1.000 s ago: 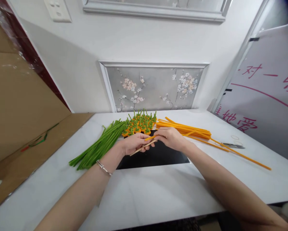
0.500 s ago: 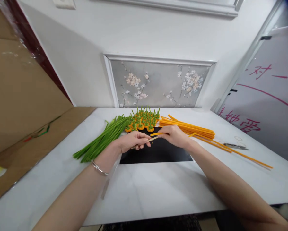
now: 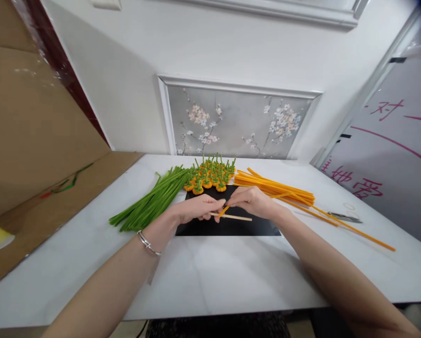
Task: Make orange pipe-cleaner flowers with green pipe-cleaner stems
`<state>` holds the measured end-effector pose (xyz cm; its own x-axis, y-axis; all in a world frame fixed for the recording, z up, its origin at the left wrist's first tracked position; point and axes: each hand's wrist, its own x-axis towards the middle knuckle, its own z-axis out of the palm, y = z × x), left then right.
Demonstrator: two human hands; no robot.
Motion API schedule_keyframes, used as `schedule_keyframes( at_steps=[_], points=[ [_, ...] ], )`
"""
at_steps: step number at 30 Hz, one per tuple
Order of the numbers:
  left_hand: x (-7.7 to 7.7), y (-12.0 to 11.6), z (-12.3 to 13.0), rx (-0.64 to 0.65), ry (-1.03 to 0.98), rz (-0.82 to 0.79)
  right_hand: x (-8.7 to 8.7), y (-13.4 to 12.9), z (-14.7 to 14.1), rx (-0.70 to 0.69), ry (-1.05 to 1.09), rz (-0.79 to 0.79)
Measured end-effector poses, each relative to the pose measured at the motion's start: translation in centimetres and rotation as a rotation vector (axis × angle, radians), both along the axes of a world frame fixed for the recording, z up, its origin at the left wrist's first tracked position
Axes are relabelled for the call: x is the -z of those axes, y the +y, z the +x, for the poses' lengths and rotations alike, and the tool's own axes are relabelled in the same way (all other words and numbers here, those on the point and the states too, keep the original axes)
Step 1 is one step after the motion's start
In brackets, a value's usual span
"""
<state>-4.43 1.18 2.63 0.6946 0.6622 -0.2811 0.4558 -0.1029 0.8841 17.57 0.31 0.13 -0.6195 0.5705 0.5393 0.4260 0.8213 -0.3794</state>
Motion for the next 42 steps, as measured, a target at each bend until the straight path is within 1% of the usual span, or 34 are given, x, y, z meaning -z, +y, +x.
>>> schedule_keyframes(
  at_steps=[2, 4, 9, 12, 15, 17, 19, 21, 23, 25, 27, 30, 32, 38, 42],
  points=[
    [0.0, -0.1, 0.1, 0.069, 0.019, 0.058, -0.1, 0.0, -0.1, -0.027, 0.009, -0.008],
    [0.1, -0.1, 0.1, 0.108, 0.036, 0.086, -0.3, -0.1, -0.3, -0.04, -0.004, -0.019],
    [0.3, 0.1, 0.0, 0.112, 0.023, 0.087, -0.4, -0.2, -0.4, -0.034, -0.023, -0.07],
    [0.4, 0.1, 0.1, 0.128, -0.035, 0.097, 0.0, 0.2, -0.2, -0.038, 0.025, -0.155],
    [0.3, -0.2, 0.4, 0.141, -0.104, 0.154, 0.2, 0.6, 0.3, -0.026, 0.1, -0.279],
    [0.2, -0.5, 0.8, 0.13, -0.1, 0.241, 0.3, 0.8, 0.5, -0.014, 0.157, -0.39],
    [0.2, -0.8, 1.2, 0.093, -0.104, 0.341, 0.3, 0.9, 0.8, -0.008, 0.243, -0.537],
    [0.3, -1.1, 1.6, 0.039, -0.159, 0.408, 0.2, 0.9, 1.1, -0.005, 0.343, -0.685],
    [0.4, -1.4, 1.9, 0.016, -0.188, 0.443, 0.1, 0.8, 1.4, -0.014, 0.414, -0.818],
    [0.3, -1.7, 2.0, 0.028, -0.19, 0.45, -0.1, 0.7, 1.5, -0.05, 0.44, -0.929],
    [0.2, -1.9, 2.0, 0.055, -0.223, 0.429, -0.1, 0.6, 1.4, -0.092, 0.447, -0.988],
    [-0.1, -2.1, 2.1, 0.084, -0.292, 0.414, 0.0, 0.6, 1.0, -0.104, 0.444, -0.957],
    [-0.1, -1.9, 2.0, 0.059, -0.29, 0.471, 0.1, 0.5, 0.6, -0.083, 0.436, -0.92],
    [0.4, -0.7, 1.5, -0.071, -0.174, 0.779, 0.1, 0.0, -0.1, 0.008, 0.298, -0.738],
    [0.9, 0.2, 1.0, -0.124, -0.089, 1.053, 0.2, -0.4, -0.5, -0.021, 0.125, -0.629]
  ],
)
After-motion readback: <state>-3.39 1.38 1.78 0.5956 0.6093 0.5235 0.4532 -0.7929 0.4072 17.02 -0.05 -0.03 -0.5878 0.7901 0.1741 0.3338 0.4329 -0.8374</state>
